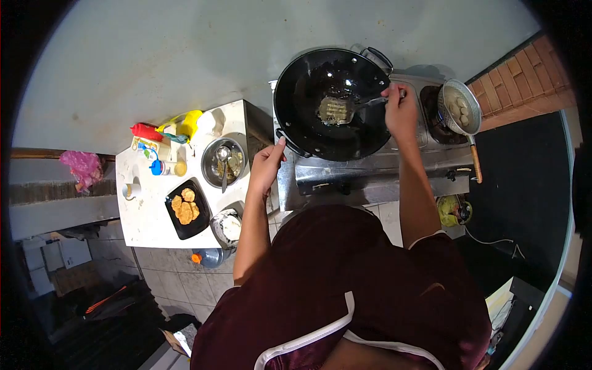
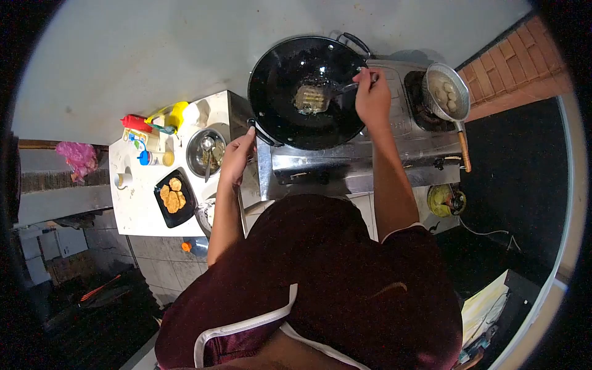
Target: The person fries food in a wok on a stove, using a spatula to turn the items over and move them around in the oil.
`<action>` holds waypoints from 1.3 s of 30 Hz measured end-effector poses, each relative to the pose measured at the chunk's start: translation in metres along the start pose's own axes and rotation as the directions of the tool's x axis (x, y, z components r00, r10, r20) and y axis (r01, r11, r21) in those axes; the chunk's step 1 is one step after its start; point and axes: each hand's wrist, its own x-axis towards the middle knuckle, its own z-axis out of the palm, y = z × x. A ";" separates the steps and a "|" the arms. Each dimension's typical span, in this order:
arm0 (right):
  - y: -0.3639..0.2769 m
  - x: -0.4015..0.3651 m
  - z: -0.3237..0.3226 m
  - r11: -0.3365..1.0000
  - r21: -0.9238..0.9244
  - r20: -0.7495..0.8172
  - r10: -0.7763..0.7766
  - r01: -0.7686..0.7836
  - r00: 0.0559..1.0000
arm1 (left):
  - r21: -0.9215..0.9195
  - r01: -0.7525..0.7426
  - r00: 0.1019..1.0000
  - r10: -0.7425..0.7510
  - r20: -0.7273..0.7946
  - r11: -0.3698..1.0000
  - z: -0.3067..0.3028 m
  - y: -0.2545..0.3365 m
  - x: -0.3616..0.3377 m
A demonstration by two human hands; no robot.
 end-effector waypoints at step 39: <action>-0.008 0.009 -0.002 0.997 -0.077 0.005 -0.018 0.018 1.000 | -0.014 0.014 1.000 -0.014 0.011 1.000 0.005 0.000 0.000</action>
